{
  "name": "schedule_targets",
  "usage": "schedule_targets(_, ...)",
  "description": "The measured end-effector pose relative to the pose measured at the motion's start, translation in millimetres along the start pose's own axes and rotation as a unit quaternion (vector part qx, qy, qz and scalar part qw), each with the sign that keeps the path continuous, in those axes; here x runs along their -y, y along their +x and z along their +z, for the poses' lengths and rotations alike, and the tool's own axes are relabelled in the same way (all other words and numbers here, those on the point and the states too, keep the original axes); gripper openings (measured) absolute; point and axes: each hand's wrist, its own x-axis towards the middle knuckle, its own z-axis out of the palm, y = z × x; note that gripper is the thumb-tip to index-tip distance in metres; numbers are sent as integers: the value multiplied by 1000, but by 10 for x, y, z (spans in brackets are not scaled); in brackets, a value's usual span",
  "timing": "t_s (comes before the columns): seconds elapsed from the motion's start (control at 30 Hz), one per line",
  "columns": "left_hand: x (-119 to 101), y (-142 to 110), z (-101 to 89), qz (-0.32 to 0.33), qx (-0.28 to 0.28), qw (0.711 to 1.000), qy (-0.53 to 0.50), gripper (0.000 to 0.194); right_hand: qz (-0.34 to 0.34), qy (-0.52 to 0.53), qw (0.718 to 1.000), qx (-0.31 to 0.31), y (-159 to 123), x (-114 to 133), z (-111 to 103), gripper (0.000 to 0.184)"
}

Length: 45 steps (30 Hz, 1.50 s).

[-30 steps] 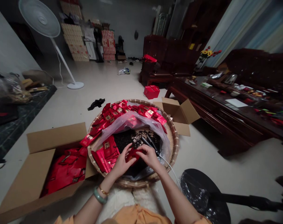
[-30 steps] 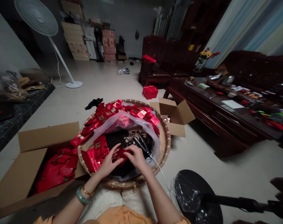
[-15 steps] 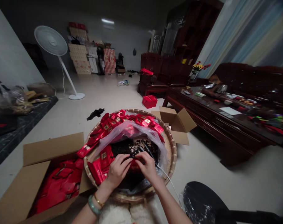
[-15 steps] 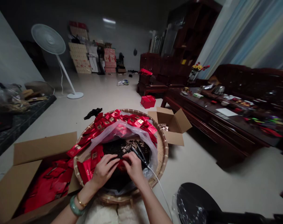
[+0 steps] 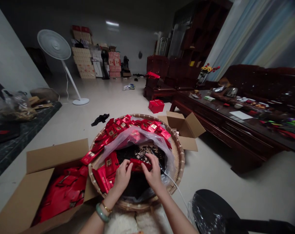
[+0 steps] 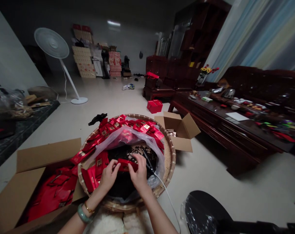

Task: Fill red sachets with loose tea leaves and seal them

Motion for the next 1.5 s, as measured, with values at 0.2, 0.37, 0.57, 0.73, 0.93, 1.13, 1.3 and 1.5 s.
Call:
schedule_targets(0.2,-25,78,49,-176,-41,964,-194,32,201,324,922,-72,-206,-232,133,74)
schedule_targets(0.37,-193,61,213,-207,27,939,-272,39,231,476,848,-38,-141,-171,317,68)
schedule_targets(0.57,-334,27,148,-215,153,884,-385,42,266,564,775,-98,125,-168,327,56)
schedule_targets(0.73,-278,48,51,-206,256,865,-380,34,267,536,796,-85,95,-168,338,64)
schedule_targets(0.93,-295,53,119,-181,210,917,-285,40,257,518,815,-40,108,-142,323,67)
schedule_targets(1.13,-382,69,66,-184,205,917,-288,40,273,466,835,-105,219,-247,221,59)
schedule_targets(1.3,-275,64,60,-202,241,896,-312,46,290,461,830,-119,228,-328,228,58)
schedule_targets(1.5,-180,-15,131,-235,243,847,-409,42,298,423,838,-172,248,-392,255,62)
